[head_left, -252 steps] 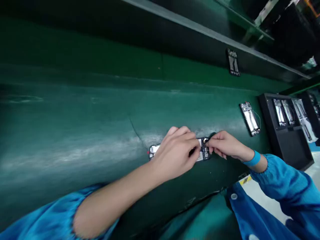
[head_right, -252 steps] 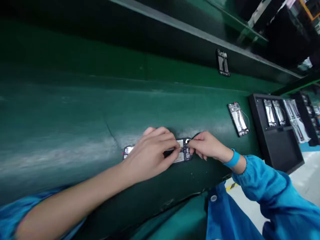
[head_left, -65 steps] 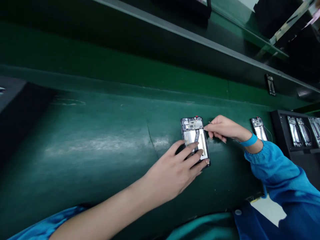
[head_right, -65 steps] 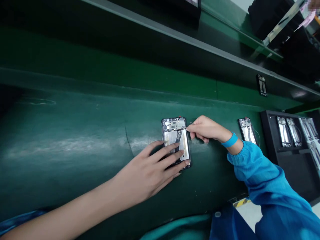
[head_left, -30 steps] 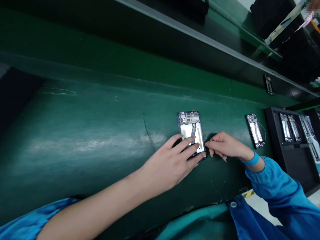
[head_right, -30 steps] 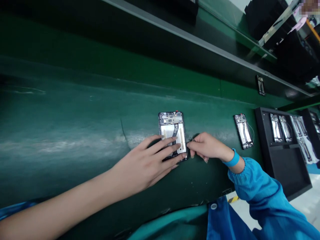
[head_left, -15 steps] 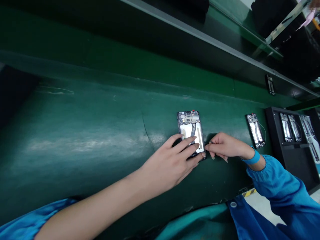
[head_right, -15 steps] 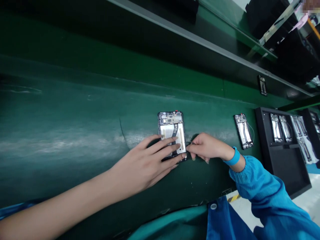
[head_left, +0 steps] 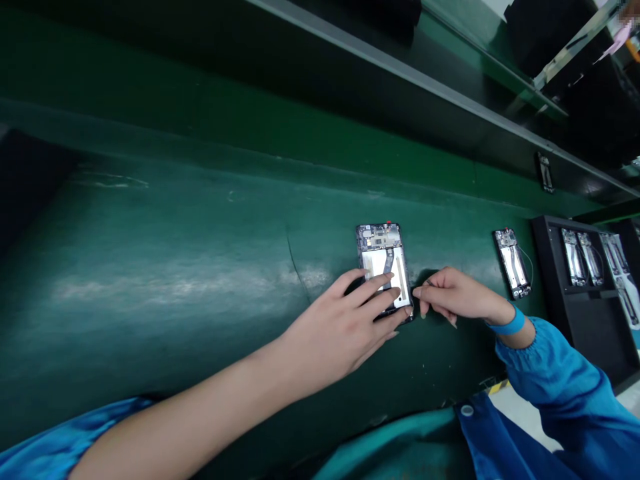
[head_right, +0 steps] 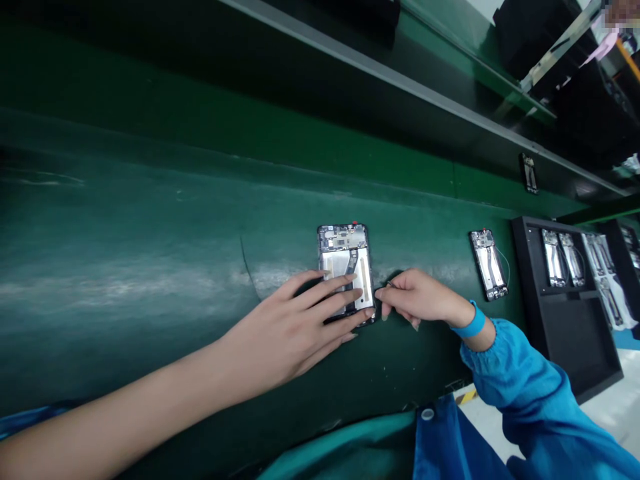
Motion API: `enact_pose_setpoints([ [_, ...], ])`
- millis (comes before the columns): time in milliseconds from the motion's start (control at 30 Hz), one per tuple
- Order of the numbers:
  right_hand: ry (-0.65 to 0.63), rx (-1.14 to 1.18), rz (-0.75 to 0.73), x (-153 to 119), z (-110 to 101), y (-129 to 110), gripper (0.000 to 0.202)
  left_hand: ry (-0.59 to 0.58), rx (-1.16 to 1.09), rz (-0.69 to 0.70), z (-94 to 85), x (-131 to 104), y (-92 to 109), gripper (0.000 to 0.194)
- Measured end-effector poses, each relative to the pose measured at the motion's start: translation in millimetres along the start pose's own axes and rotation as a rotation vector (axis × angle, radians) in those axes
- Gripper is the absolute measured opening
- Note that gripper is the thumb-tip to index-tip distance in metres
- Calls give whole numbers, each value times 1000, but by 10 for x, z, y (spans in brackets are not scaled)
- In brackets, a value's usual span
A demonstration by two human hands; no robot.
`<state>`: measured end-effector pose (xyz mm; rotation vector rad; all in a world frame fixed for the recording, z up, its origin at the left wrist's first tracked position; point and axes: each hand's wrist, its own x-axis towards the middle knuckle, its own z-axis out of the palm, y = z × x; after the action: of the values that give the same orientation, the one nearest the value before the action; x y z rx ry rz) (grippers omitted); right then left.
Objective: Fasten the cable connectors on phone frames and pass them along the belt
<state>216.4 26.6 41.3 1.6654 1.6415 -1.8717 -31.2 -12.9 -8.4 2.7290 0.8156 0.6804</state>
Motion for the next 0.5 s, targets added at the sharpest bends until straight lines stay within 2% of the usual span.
enact_pose_setpoints([
  [133,243,14,-140,-131,151,133,40,-21,-78,8,-138,172,-259,35],
  [267,377,134,-213,-214,174,251,32,-139,-57,63,-139,421,-458,42],
  [367,372,130,-161,-199,99,216,33,-100,26,-59,-33,472,-385,38],
  [500,226,170,22,-61,-6,23,43,18,162,-263,70,382,-184,39],
])
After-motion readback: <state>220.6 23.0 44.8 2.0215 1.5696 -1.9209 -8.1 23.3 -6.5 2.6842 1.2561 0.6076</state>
